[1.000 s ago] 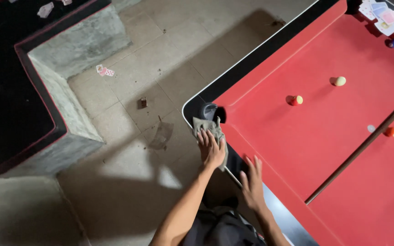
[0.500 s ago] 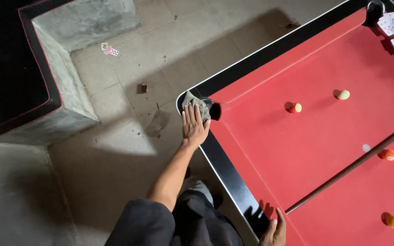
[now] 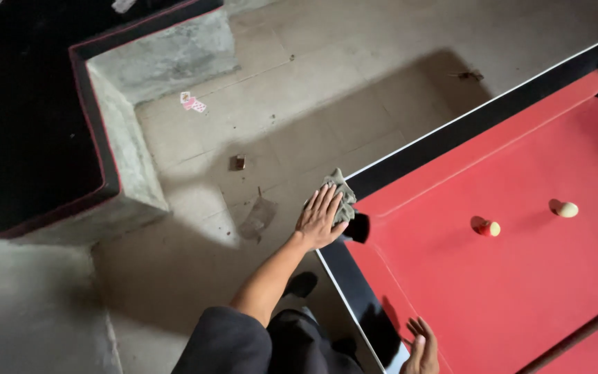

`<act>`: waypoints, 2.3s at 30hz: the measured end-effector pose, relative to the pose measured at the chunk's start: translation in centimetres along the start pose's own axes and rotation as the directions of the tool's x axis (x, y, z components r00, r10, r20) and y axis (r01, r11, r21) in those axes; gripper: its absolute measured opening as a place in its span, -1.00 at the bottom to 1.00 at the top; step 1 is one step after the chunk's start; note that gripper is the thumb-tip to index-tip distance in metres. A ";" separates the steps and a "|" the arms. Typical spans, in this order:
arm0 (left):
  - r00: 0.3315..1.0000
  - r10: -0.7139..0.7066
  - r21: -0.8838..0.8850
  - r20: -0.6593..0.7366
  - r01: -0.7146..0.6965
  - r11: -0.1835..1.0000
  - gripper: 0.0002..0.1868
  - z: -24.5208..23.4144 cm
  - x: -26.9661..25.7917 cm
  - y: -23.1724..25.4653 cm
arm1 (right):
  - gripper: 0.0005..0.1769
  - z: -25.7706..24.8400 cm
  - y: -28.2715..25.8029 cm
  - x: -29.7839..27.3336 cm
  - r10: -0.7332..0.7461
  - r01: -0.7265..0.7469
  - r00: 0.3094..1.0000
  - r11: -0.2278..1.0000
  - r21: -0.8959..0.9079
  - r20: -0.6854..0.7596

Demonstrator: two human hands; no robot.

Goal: Wiping the rails and frame of a pool table with a cloth

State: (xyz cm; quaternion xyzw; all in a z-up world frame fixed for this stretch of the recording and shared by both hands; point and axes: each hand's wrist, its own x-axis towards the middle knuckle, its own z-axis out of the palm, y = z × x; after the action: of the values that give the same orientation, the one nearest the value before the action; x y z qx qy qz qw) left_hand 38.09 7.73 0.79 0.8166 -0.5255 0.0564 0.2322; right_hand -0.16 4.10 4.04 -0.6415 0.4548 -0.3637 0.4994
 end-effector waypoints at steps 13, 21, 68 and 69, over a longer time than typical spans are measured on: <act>0.960 0.244 -0.036 0.134 -0.241 0.970 -0.09 1.3 4.5 -4.3 | -0.48 11.3 -6.9 0.4 0.085 -0.064 0.945 0.995 -0.076 0.317; 0.901 0.373 -0.042 0.222 -0.373 0.927 -0.21 -2.8 -1.1 -6.2 | -0.41 5.6 -4.0 -1.3 0.142 -0.147 0.984 0.988 0.039 0.105; 0.884 0.447 -0.007 -0.137 -0.452 0.892 -0.29 7.2 -11.8 -9.0 | -0.67 13.8 1.0 -2.0 0.300 -0.266 0.949 0.929 -0.258 0.101; 0.834 0.527 -0.066 -0.161 -0.542 0.838 -0.36 8.5 -12.8 -9.1 | -0.63 14.9 -0.7 -1.4 0.098 -0.040 0.975 0.960 -0.277 0.199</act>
State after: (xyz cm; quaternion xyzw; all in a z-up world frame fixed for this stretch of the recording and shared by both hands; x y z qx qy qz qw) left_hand 39.24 17.75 -13.91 0.6172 -0.7181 0.1458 0.2866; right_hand 13.27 10.09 1.15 -0.7223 0.4669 -0.2101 0.4648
